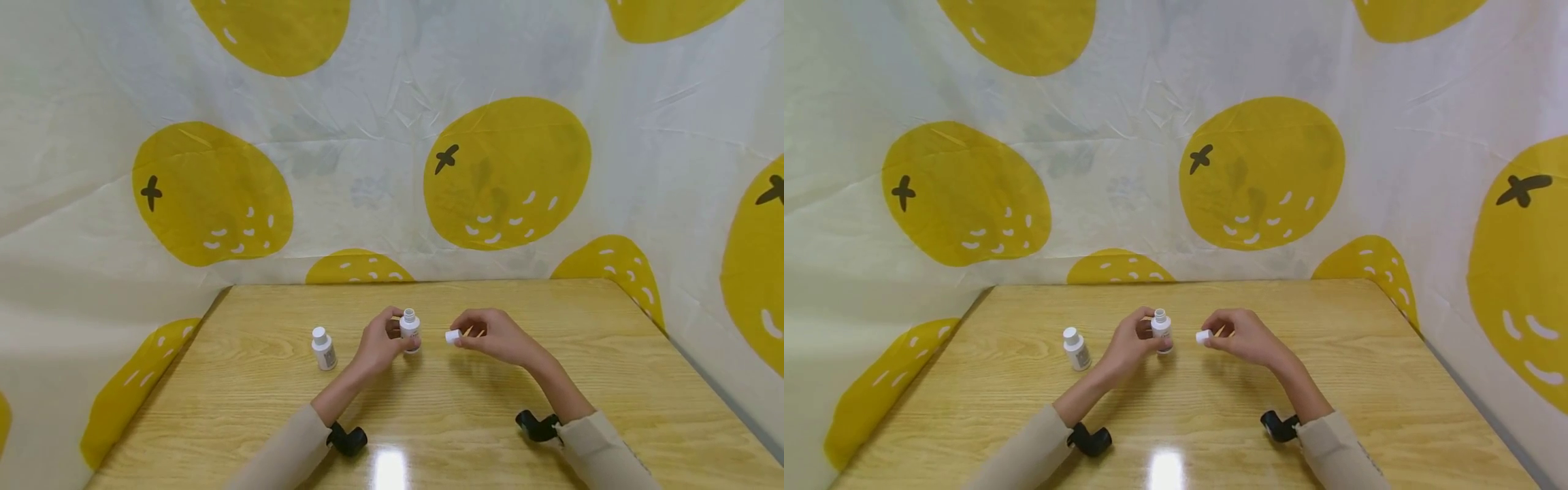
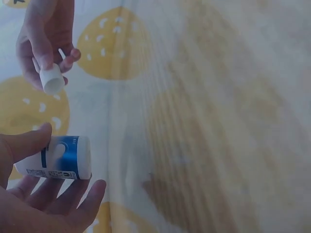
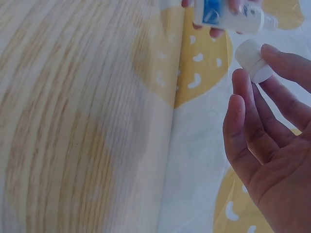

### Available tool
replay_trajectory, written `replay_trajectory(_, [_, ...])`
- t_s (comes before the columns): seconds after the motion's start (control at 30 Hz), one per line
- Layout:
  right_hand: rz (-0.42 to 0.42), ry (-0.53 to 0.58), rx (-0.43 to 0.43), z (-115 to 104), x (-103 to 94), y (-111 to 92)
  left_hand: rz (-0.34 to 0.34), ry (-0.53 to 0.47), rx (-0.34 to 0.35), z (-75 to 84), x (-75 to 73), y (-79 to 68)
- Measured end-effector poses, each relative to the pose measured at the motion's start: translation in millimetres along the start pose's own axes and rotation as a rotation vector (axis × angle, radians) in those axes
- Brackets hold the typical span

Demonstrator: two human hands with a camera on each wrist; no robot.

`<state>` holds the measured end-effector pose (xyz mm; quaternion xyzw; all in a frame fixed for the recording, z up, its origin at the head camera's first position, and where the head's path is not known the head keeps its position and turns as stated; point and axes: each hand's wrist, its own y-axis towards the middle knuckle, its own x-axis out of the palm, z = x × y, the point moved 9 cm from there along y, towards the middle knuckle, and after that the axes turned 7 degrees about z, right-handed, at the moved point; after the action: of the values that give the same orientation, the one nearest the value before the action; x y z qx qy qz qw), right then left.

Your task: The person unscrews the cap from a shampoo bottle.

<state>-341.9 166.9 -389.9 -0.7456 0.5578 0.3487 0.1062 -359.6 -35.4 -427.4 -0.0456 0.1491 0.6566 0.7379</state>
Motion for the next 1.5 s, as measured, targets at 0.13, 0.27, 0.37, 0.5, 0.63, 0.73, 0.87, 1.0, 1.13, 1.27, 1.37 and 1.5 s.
replay_trajectory(0.13, [-0.012, -0.011, 0.005, 1, 1.7, 0, 0.016, -0.007, -0.012, 2.3, 3.1, 11.9])
replay_trajectory(0.27, [-0.018, -0.015, 0.002, 1, 2.5, -1, 0.056, 0.003, -0.012, 2.4, 5.5, 25.6])
replay_trajectory(0.37, [-0.021, -0.02, -0.001, 1, 2.9, 0, 0.084, 0.027, -0.011, 0.9, 7.5, 35.3])
replay_trajectory(0.5, [-0.025, -0.028, -0.005, 2, 3.7, 1, 0.117, 0.05, -0.005, -1.0, 9.5, 46.6])
replay_trajectory(0.63, [-0.031, -0.031, -0.014, 1, 4.7, 1, 0.14, 0.052, -0.003, -2.7, 13.1, 56.7])
replay_trajectory(0.73, [-0.033, -0.035, -0.016, 1, 4.6, 1, 0.154, 0.067, -0.001, -3.1, 16.5, 64.1])
replay_trajectory(0.87, [-0.035, -0.036, -0.011, 2, 4.4, 1, 0.159, 0.066, -0.013, -6.0, 22.0, 73.8])
replay_trajectory(1.0, [-0.04, -0.031, -0.005, 4, 5.2, 1, 0.151, 0.063, -0.03, -9.3, 26.8, 80.8])
replay_trajectory(1.13, [-0.035, -0.029, 0.001, 5, 4.8, 1, 0.152, 0.075, -0.035, -9.9, 29.2, 85.1])
replay_trajectory(1.27, [-0.029, -0.033, 0.007, 6, 4.0, 1, 0.151, 0.096, -0.04, -11.4, 31.9, 87.3])
replay_trajectory(1.37, [-0.028, -0.035, 0.006, 6, 4.1, 1, 0.148, 0.115, -0.043, -12.1, 33.5, 87.6])
replay_trajectory(1.5, [-0.03, -0.038, -0.002, 6, 4.3, 1, 0.153, 0.131, -0.037, -11.7, 33.7, 87.8])
